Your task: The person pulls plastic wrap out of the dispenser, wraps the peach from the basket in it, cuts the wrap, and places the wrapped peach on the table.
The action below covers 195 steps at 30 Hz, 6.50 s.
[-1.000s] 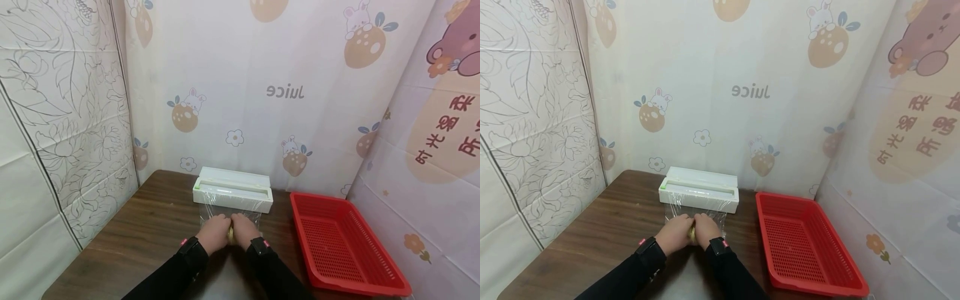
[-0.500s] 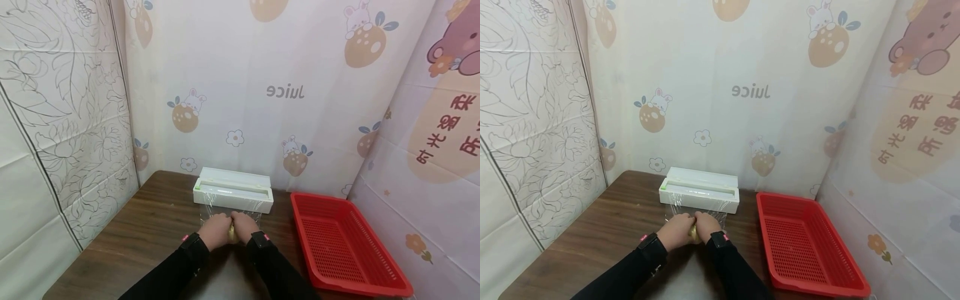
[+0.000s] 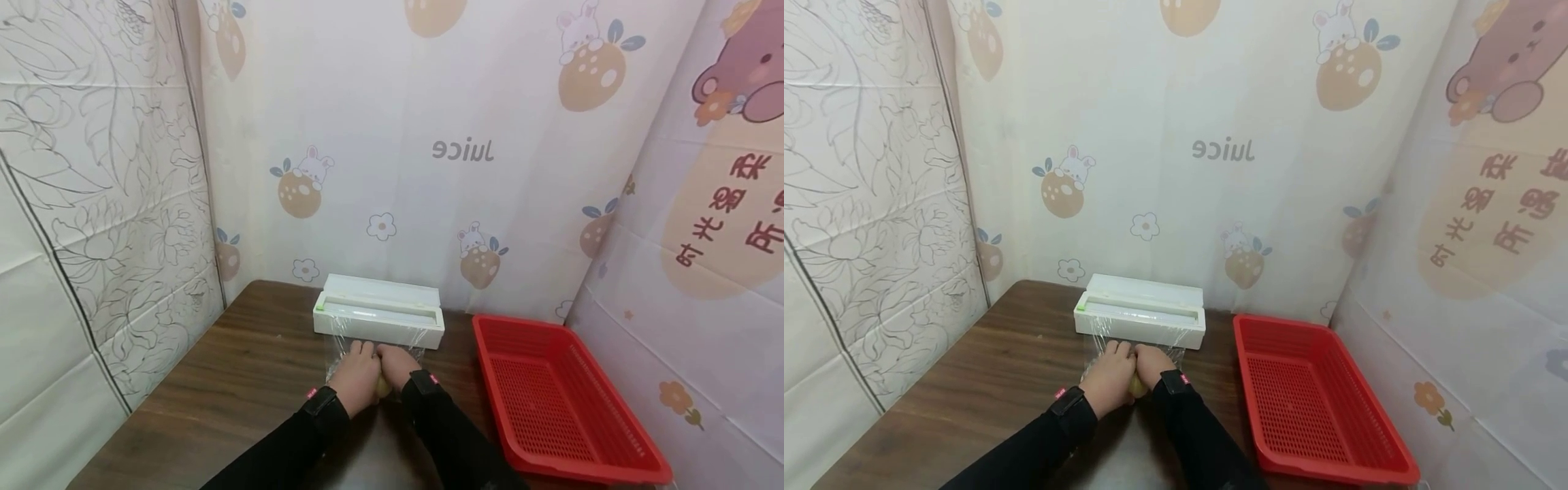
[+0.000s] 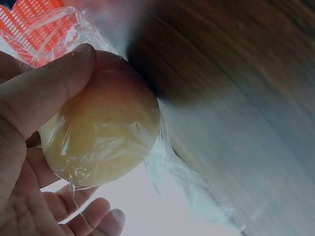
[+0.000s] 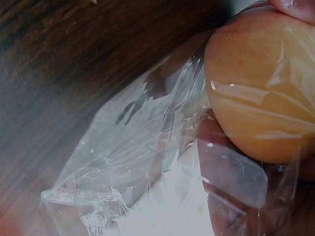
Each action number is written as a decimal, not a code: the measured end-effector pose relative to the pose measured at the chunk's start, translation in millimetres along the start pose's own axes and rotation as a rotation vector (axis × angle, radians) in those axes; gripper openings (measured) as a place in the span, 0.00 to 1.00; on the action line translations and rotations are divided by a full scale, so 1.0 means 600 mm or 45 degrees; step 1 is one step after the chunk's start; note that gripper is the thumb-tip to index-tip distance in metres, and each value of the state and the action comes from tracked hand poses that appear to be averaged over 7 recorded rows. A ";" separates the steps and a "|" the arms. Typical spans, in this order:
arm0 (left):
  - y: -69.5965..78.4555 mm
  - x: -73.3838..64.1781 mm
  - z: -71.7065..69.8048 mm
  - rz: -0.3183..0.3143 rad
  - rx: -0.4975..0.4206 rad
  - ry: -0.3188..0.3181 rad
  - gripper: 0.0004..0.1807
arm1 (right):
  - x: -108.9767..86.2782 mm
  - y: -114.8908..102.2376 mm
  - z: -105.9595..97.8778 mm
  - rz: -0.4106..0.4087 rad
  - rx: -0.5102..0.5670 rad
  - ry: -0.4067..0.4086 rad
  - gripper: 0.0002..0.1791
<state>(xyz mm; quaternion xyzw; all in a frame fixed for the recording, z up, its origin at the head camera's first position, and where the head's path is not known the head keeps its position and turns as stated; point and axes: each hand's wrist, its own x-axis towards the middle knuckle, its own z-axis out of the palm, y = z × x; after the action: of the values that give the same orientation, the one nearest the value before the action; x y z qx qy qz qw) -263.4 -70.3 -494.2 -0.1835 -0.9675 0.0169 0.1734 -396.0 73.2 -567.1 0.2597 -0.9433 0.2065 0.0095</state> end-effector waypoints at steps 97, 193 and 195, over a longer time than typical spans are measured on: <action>-0.046 0.088 -0.009 -0.181 -0.440 -0.159 0.13 | -0.072 -0.125 -0.142 0.121 -0.058 0.160 0.06; -0.112 0.162 0.061 -0.062 -0.615 -0.007 0.22 | -0.020 -0.035 -0.123 0.216 0.300 0.098 0.19; -0.112 0.163 0.060 -0.070 -0.648 -0.022 0.22 | -0.020 -0.036 -0.127 0.237 0.325 0.083 0.17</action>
<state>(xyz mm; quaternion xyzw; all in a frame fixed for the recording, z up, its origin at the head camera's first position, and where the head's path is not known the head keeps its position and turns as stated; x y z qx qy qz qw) -384.5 -96.6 -489.1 -0.1946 -0.9466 -0.2304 0.1139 -381.7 91.9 -490.8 0.1634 -0.9286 0.3330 -0.0120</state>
